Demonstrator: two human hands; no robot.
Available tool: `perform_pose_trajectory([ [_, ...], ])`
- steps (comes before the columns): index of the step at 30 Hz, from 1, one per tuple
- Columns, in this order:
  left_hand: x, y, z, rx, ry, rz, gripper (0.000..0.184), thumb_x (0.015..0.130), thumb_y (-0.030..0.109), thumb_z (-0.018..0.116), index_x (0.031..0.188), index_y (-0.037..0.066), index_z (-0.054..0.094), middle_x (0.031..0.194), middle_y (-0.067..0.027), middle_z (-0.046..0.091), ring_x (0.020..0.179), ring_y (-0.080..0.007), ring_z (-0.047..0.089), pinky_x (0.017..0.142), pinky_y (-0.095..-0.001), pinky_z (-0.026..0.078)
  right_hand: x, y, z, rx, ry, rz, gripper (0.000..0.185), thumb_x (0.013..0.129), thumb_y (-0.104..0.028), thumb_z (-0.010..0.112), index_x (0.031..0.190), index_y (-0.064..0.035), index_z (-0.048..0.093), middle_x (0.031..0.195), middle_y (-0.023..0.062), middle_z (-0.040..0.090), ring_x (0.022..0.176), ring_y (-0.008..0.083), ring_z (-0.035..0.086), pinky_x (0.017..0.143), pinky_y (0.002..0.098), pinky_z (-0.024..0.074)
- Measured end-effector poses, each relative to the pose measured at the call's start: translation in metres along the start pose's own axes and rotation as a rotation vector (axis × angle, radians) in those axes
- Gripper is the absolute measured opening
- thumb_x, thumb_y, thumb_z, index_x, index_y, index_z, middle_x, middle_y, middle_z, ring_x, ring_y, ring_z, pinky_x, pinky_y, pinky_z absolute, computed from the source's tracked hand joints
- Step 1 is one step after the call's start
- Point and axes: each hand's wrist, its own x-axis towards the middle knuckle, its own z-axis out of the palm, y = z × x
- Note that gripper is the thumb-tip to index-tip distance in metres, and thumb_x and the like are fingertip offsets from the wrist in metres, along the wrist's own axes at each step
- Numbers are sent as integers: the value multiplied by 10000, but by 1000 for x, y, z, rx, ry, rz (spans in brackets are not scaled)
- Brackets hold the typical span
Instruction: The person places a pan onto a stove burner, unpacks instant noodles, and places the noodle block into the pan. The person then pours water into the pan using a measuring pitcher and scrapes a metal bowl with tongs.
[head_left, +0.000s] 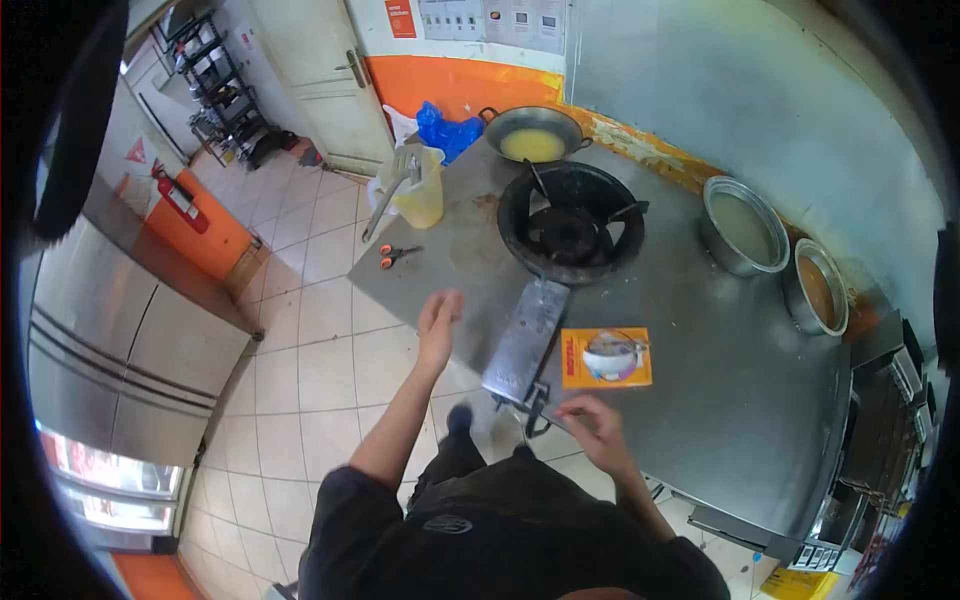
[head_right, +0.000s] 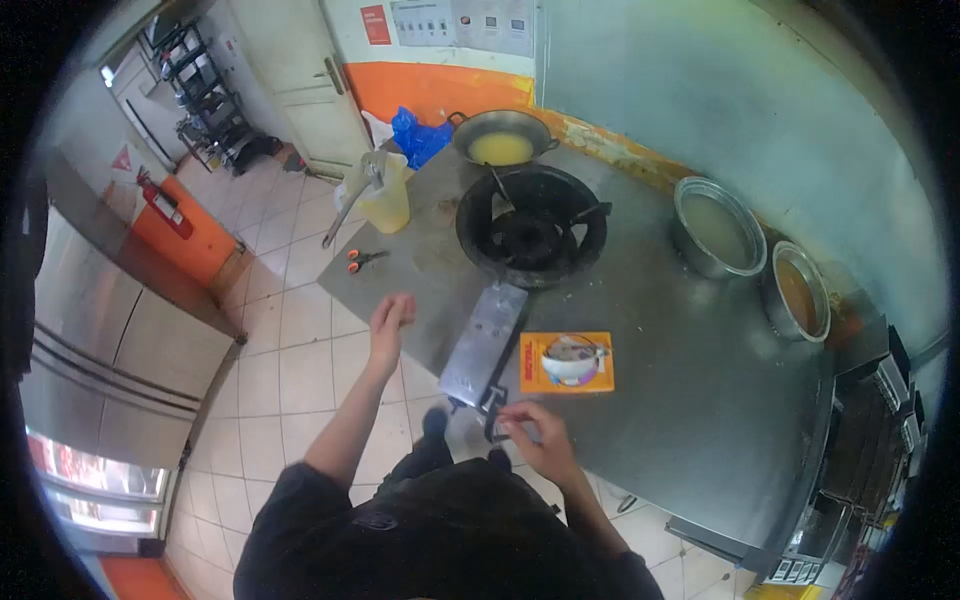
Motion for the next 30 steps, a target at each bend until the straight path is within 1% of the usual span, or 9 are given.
perform_pose_trajectory([
  [2,96,-17,16,50,-62,43,292,922,304,494,1007,32,556,884,-31,571,813,-110,539,737,-271,437,18,-3,-6,-49,171,-5,128,827,-2,564,951,3,597,877,64,626,838,134,588,767,271,453],
  [4,201,-57,42,71,12,106,353,898,311,519,1037,-13,533,1043,-117,601,939,-189,566,822,-300,429,29,4,-12,-3,406,40,120,824,16,547,936,4,591,856,70,616,844,144,583,794,271,439],
  [6,304,-96,72,68,-8,67,401,887,333,533,1081,-17,514,1102,-155,570,932,-226,566,861,-324,420,46,-7,-3,7,655,64,95,828,9,539,914,7,578,828,75,609,834,149,579,797,271,434],
  [9,410,-152,123,127,181,-84,459,877,322,546,1163,-25,452,1127,-179,542,935,-256,573,833,-368,454,57,-12,11,-91,907,100,51,851,-18,531,885,6,561,812,72,593,774,130,549,750,258,430],
  [12,424,-111,149,-195,38,-365,521,882,297,531,1236,-45,360,1106,-183,538,933,-289,591,726,-396,525,62,-8,27,-109,1040,162,40,858,-24,531,878,1,555,791,68,587,738,123,538,726,251,428],
  [15,451,-130,161,-386,-82,-395,485,879,235,517,1214,-64,335,1078,-194,532,854,-299,621,597,-385,565,57,-5,44,-136,1118,242,36,854,-15,531,879,-4,554,763,74,589,726,125,540,724,254,435],
  [18,473,-147,163,-336,-186,-390,387,855,116,516,1129,-104,356,1053,-234,519,777,-289,638,583,-369,587,53,-6,59,-102,1192,292,35,853,-10,528,874,-4,555,756,73,588,718,123,535,718,251,435],
  [22,490,-151,172,-417,-120,-401,308,791,-1,541,998,-164,382,973,-253,530,733,-307,640,554,-377,604,50,-4,72,-41,1248,310,38,852,-7,523,871,-2,556,758,72,585,706,120,524,711,246,429],
  [30,475,-115,171,-354,-68,-341,271,768,3,567,958,-152,453,934,-237,563,712,-289,638,533,-369,600,38,-4,82,-23,1225,314,63,829,-15,555,884,10,573,786,83,612,761,130,574,739,253,455],
])
